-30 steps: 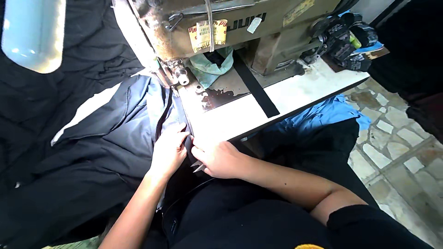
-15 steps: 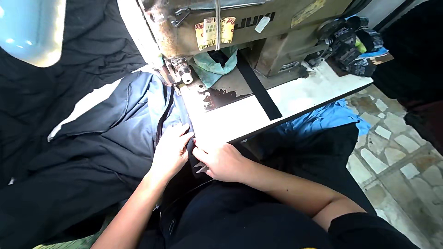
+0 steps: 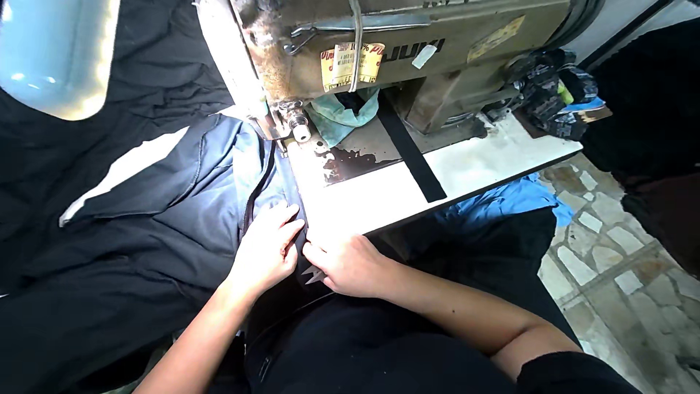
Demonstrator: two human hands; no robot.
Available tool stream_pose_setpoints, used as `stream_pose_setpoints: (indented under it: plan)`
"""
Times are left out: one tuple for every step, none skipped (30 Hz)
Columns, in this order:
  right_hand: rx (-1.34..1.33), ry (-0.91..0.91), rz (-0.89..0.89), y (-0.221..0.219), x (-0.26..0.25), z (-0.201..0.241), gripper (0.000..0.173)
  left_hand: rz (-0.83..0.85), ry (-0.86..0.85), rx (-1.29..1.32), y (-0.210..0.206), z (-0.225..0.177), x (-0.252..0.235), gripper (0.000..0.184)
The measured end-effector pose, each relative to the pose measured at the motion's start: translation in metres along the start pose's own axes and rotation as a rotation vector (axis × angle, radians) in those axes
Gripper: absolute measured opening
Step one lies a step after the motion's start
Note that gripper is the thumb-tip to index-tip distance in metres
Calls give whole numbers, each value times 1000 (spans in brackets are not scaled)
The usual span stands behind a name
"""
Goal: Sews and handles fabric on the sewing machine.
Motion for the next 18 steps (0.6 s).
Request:
stream_pose_setpoints:
  plan:
    - [9, 10, -13, 0, -2, -1, 21, 5, 5, 3, 0, 1, -1, 38]
    - [13, 16, -16, 1, -4, -1, 21, 10, 10, 7, 0, 2, -2, 38]
    - [14, 12, -7, 1, -6, -2, 20, 20, 17, 10, 0, 4, -4, 38]
    - [13, 3, 8, 1, -8, -4, 19, 29, 21, 10, -1, 6, -5, 38]
    - [10, -7, 22, 1, -10, -5, 18, 42, 25, 11, -2, 8, -7, 39]
    - [11, -13, 25, 2, -13, -6, 18, 51, 29, 6, -3, 11, -9, 40]
    - [12, -24, 39, 3, -16, -8, 19, 55, 31, 0, -3, 13, -11, 41]
    - [13, -37, 59, 3, -20, -11, 18, 54, 31, -7, -3, 15, -13, 41]
    - [9, -46, 71, 3, -23, -13, 17, 55, 32, -16, -3, 18, -16, 41]
    - [5, -54, 84, 4, -26, -16, 17, 59, 35, -23, -4, 21, -19, 41]
    - [-2, -63, 95, 5, -30, -18, 14, 64, 41, -31, -5, 24, -21, 41]
    - [-14, -75, 111, 5, -34, -21, 11, 65, 45, -35, -5, 27, -24, 41]
    - [-27, -95, 141, 5, -38, -25, 8, 53, 42, -43, -5, 29, -27, 41]
    - [-34, -114, 172, 5, -42, -28, 7, 45, 40, -51, -5, 31, -29, 41]
    - [-33, -130, 197, 6, -46, -32, 7, 33, 35, -60, -5, 34, -32, 41]
    - [-24, -136, 200, 6, -49, -34, 9, 33, 37, -69, -5, 37, -35, 41]
    - [-18, -142, 205, 7, -52, -37, 12, 51, 52, -71, -5, 39, -38, 41]
    - [-11, -139, 198, 7, -55, -39, 13, 66, 71, -74, -6, 42, -41, 41]
Point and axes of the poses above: each hand's wrist, its own x-axis away from the middle knuckle, its own y-axis out of the back of the hand, z = x × y, the point moved 8 cm from there along -x, towards the middle knuckle, and after that the axes turned 2 degrees about -x, right-handed, at the moved point
